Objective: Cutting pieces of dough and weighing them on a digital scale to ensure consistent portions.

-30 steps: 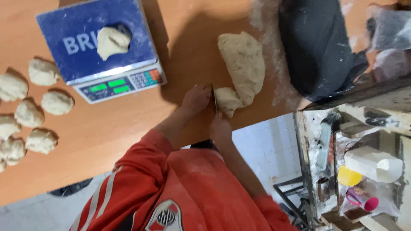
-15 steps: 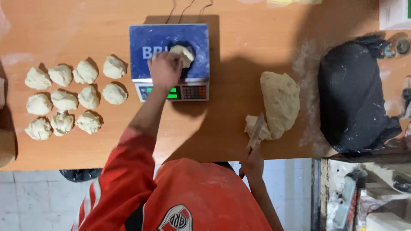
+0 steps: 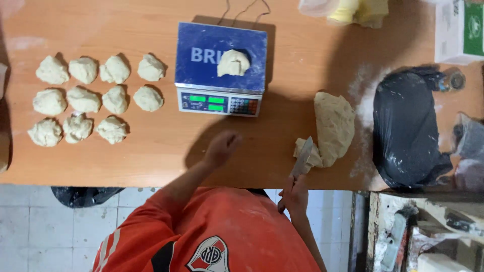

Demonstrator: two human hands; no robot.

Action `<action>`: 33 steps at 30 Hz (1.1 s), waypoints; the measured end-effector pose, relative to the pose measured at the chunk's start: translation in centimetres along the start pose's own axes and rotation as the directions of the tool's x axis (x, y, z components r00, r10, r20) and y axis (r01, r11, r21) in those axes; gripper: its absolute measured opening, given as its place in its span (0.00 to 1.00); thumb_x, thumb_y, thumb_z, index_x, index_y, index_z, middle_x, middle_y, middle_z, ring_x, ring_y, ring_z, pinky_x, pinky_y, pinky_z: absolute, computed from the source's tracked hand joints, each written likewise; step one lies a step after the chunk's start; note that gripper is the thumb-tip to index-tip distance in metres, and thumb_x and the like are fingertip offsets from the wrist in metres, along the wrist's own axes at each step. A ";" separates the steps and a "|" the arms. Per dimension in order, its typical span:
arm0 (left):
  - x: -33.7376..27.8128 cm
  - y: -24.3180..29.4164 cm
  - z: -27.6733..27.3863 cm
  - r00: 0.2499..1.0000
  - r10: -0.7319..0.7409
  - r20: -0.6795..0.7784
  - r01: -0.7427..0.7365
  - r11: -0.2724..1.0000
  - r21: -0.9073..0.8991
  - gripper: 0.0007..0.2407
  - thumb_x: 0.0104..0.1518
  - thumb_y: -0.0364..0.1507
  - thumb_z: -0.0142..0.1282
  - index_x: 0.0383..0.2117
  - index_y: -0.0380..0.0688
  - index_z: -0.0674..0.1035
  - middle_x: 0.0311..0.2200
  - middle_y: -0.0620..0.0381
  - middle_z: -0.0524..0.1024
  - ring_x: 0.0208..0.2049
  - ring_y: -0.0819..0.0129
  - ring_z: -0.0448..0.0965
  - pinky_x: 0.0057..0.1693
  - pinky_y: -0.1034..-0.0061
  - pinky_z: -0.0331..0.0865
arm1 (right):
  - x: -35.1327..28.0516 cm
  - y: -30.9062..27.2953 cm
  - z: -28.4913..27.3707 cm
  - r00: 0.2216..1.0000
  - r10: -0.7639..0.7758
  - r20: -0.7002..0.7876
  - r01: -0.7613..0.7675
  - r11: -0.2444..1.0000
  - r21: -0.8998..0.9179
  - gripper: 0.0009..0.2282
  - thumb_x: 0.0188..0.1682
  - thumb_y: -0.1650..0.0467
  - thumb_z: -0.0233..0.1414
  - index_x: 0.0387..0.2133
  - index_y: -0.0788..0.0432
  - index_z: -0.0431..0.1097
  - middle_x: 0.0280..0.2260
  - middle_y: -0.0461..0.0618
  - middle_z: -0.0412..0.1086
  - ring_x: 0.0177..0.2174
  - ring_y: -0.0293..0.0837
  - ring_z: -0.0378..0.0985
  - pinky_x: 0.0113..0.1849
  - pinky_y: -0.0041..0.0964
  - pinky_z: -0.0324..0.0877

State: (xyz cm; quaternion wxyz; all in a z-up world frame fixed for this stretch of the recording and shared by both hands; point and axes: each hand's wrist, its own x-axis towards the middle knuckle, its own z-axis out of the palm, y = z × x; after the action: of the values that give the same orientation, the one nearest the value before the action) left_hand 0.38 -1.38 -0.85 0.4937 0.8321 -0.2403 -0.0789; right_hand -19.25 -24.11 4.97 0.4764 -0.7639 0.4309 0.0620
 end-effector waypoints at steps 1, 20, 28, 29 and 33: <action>-1.6 0.1 0.1 1.000 -0.007 -0.015 0.007 1.000 0.000 0.06 0.62 0.29 0.59 0.35 0.38 0.80 0.28 0.46 0.77 0.28 0.59 0.75 0.37 0.67 0.70 | -0.1 0.1 0.4 1.000 -0.010 0.009 0.010 1.000 -0.009 0.12 0.56 0.64 0.43 0.38 0.62 0.60 0.20 0.55 0.70 0.17 0.48 0.79 0.20 0.44 0.71; -2.3 -1.8 -7.4 0.942 -0.288 -0.172 0.240 0.936 -0.256 0.09 0.61 0.33 0.61 0.39 0.40 0.83 0.30 0.58 0.81 0.29 0.77 0.76 0.38 0.79 0.72 | 1.4 -7.1 5.1 0.954 -0.191 0.230 0.215 0.973 -0.084 0.13 0.56 0.61 0.45 0.37 0.60 0.59 0.16 0.53 0.71 0.16 0.46 0.77 0.20 0.45 0.70; 9.1 1.4 -7.8 0.894 -0.429 -0.126 0.380 0.878 -0.292 0.17 0.67 0.34 0.56 0.56 0.36 0.76 0.39 0.43 0.79 0.37 0.64 0.75 0.44 0.74 0.70 | 12.8 -12.9 8.8 0.891 -0.339 0.302 0.325 0.941 0.097 0.13 0.59 0.61 0.46 0.43 0.58 0.65 0.19 0.51 0.68 0.18 0.42 0.74 0.22 0.44 0.70; 11.0 -0.3 -6.8 0.914 -0.354 -0.198 0.254 0.881 -0.400 0.21 0.68 0.36 0.52 0.61 0.34 0.70 0.52 0.43 0.73 0.50 0.64 0.71 0.55 0.75 0.66 | 13.8 -15.2 9.7 0.900 -0.309 0.308 0.305 0.950 0.064 0.12 0.58 0.61 0.45 0.44 0.57 0.65 0.19 0.50 0.69 0.18 0.42 0.75 0.22 0.43 0.72; 17.1 -4.2 -4.2 0.846 -0.453 -0.281 0.202 0.760 -0.618 0.29 0.69 0.47 0.40 0.68 0.35 0.64 0.69 0.46 0.64 0.69 0.63 0.61 0.70 0.75 0.52 | 18.6 -17.1 14.8 0.902 -0.329 0.279 0.381 0.911 -0.158 0.11 0.59 0.63 0.45 0.44 0.59 0.63 0.21 0.51 0.71 0.19 0.45 0.77 0.24 0.43 0.73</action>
State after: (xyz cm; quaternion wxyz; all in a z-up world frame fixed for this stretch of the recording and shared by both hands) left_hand 18.21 -4.57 -0.58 0.7345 0.6738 0.0577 -0.0555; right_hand 9.23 -20.74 -0.84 0.4466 -0.8618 0.2123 0.1131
